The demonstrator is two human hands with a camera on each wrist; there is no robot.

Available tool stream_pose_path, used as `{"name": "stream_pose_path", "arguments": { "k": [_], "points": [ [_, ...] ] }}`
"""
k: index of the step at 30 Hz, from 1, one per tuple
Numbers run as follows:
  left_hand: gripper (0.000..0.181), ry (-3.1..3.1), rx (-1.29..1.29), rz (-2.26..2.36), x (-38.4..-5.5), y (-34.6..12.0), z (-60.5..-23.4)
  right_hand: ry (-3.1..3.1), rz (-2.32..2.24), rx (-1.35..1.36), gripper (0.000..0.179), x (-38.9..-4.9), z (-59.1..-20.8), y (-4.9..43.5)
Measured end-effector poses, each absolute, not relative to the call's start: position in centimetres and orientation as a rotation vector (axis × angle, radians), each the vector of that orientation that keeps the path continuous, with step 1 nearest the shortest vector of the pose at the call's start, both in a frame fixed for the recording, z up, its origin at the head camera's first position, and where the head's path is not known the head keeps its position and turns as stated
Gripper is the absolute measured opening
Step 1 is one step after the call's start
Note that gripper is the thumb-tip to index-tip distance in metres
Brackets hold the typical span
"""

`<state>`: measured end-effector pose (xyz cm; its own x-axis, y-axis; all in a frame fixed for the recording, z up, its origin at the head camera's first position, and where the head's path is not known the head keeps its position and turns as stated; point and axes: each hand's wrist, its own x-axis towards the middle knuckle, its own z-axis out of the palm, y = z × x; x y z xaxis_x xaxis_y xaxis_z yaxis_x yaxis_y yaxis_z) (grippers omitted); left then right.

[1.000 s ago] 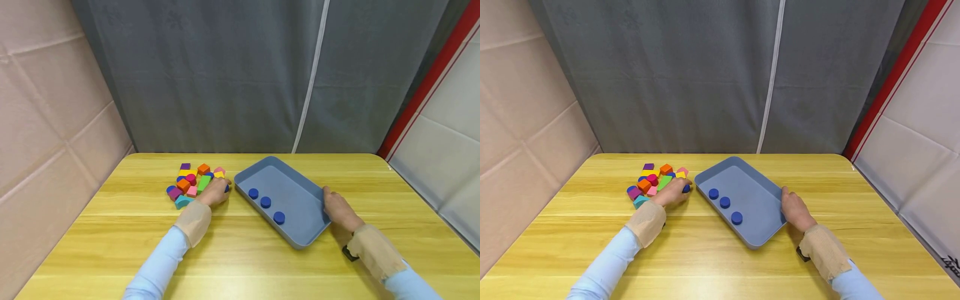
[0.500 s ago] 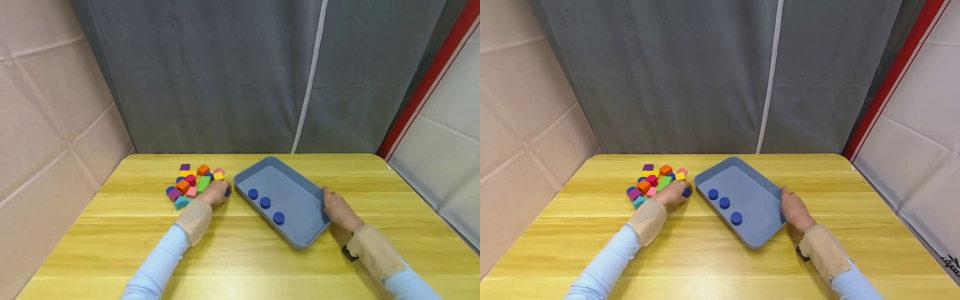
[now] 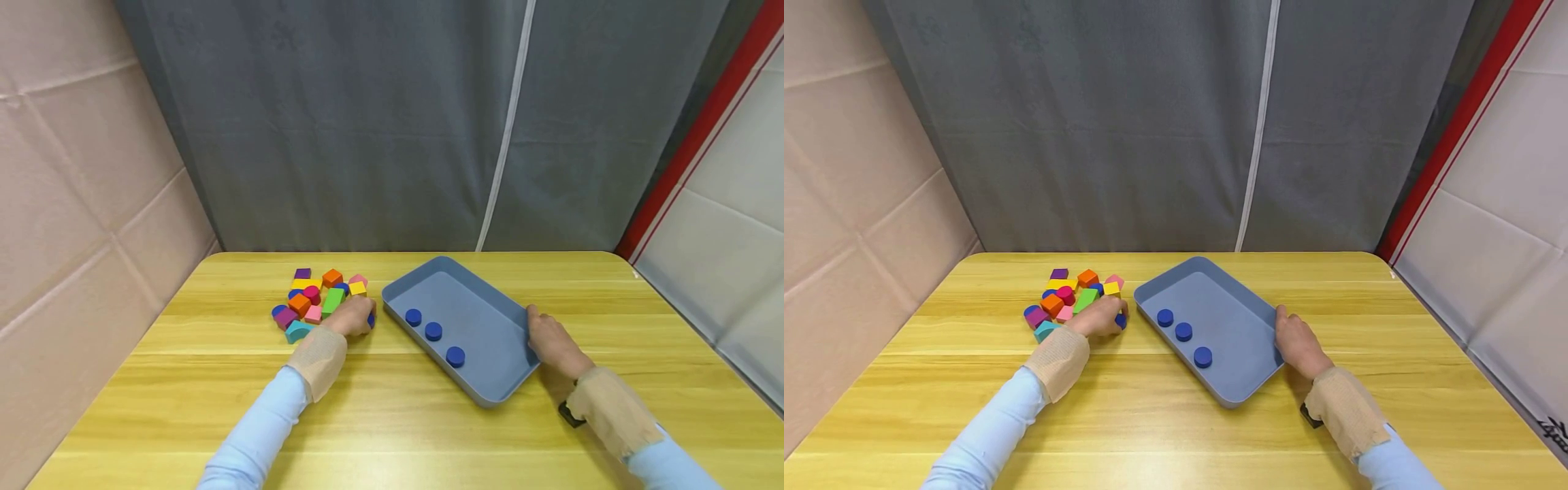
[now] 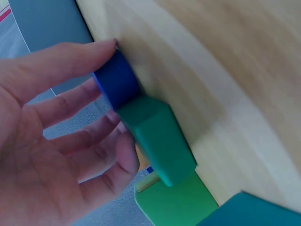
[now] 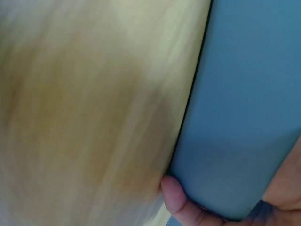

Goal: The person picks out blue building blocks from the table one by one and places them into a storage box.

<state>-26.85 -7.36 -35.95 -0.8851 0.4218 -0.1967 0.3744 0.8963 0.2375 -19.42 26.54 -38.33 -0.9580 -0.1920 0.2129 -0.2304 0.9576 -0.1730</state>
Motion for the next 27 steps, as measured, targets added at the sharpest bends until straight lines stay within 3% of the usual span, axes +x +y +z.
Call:
{"name": "stream_pose_path", "arguments": {
  "k": [27],
  "points": [
    [0.026,2.885,0.634,0.402,-26.3,-7.3,-34.7,-2.901,0.278,0.346,0.036,-19.4,-38.3,26.6]
  ]
}}
